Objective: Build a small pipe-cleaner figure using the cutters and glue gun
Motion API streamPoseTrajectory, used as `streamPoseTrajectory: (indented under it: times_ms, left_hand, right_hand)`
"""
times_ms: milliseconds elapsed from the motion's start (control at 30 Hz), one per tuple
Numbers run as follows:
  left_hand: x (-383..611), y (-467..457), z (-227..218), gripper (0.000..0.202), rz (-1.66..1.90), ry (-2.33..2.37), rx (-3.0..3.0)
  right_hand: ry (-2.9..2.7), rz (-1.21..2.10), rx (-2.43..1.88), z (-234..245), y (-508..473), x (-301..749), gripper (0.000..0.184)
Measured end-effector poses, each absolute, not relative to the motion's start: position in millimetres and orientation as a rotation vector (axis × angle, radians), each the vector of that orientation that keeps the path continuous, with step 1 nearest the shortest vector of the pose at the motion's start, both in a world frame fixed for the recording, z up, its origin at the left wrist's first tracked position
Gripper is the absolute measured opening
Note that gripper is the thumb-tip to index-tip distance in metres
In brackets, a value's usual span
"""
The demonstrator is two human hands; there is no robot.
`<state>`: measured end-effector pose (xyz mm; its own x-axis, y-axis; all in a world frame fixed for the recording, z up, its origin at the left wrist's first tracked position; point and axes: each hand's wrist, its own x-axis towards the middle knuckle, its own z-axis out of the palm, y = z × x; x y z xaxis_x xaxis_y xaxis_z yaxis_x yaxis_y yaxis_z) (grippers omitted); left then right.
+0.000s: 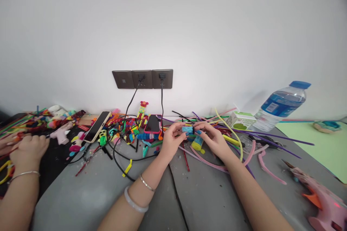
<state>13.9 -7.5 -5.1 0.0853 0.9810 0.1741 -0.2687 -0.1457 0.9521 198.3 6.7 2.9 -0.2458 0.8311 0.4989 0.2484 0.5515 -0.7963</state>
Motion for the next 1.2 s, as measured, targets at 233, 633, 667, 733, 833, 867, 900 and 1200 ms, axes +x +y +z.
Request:
streamPoseTrajectory:
  times_ms: [233,633,667,733,833,867,900,1200]
  left_hand:
    - [13.9,-8.7,-2.6,0.038,1.346,0.840,1.076]
    - [12.9,-6.8,-3.2,0.049,1.333,0.910,1.066]
    - [13.0,-6.9,-3.3,0.049,1.324,0.908,1.063]
    - [13.3,-7.2,-2.9,0.049,1.310,0.901,1.048]
    - [14.1,-7.6,-1.3,0.047,1.303,0.891,1.024]
    - [14.4,-7.6,-0.9,0.046,1.310,0.887,1.011]
    - [14.7,-7.6,-0.7,0.046,1.320,0.881,0.998]
    - [13.9,-8.8,-3.5,0.033,1.345,0.892,1.203]
  right_hand:
    - [-1.628,0.732,-1.006,2.9,7.6,199.2,0.038]
    - [-1.462,0.657,-1.102,2.6,7.2,200.8,0.040]
    - [-1.466,0.657,-1.100,2.1,7.6,201.1,0.041]
    - [-1.468,0.660,-1.103,1.1,8.3,201.6,0.041]
    - [-1.469,0.667,-1.116,0.6,8.6,201.9,0.041]
    - [-1.470,0.670,-1.120,0.7,8.6,201.9,0.041]
    - [-1.471,0.672,-1.122,0.8,8.5,201.8,0.042]
    - [-1.461,0.663,-1.119,-0.6,8.6,201.1,0.039]
